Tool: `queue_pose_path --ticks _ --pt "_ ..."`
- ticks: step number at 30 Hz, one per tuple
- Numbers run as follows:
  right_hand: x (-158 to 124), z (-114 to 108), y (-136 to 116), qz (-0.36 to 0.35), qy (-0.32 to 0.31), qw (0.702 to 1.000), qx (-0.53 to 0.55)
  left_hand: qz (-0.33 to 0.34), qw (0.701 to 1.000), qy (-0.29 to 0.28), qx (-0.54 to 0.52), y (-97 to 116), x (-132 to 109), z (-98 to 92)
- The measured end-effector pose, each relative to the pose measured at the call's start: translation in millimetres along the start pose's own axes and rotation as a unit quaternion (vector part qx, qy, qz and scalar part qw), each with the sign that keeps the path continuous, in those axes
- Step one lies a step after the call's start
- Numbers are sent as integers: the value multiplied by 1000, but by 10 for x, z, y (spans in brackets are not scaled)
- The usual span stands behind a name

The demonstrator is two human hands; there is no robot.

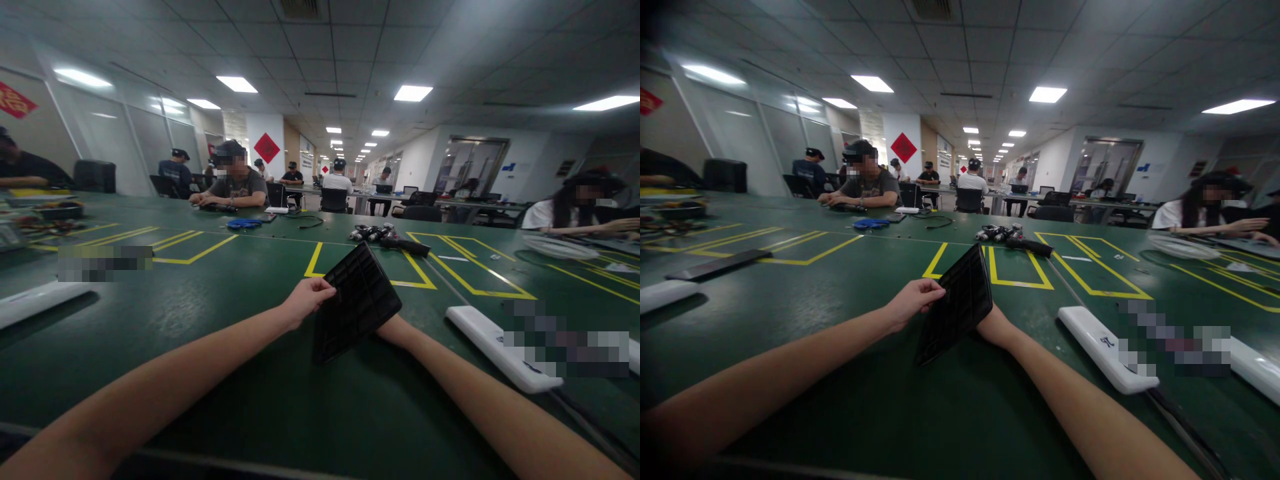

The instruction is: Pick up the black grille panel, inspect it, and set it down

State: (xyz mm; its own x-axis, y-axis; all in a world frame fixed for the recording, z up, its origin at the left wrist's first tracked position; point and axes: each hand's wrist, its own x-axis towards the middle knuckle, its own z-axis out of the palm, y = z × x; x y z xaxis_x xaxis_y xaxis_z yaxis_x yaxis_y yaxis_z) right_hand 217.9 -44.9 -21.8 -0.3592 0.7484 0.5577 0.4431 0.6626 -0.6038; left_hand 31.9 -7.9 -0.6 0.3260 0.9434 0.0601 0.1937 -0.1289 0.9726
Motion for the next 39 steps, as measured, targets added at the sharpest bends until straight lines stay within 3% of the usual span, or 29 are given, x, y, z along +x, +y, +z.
queue_pose_path --ticks 6,11,16,23,31,35,39 --pt "7 42 89 -46 -5 999 -13 79 991 63 86 -97 0 82" --pt "0 43 32 -30 -5 999 -18 161 953 106 233 -123 -100 63" --pt "-12 7 -26 -3 -6 1000 3 236 927 76 281 -114 -197 49" --pt "-14 54 35 -19 3 1000 -14 191 949 37 248 -163 -49 0" --pt "-1 70 60 -34 2 999 -26 170 956 -11 237 -66 -22 -44" --pt "-12 28 88 -31 9 999 -22 184 944 -23 273 -41 -19 -5" --pt "-16 -13 28 -15 -2 1000 -15 177 930 4 321 -17 2 9"
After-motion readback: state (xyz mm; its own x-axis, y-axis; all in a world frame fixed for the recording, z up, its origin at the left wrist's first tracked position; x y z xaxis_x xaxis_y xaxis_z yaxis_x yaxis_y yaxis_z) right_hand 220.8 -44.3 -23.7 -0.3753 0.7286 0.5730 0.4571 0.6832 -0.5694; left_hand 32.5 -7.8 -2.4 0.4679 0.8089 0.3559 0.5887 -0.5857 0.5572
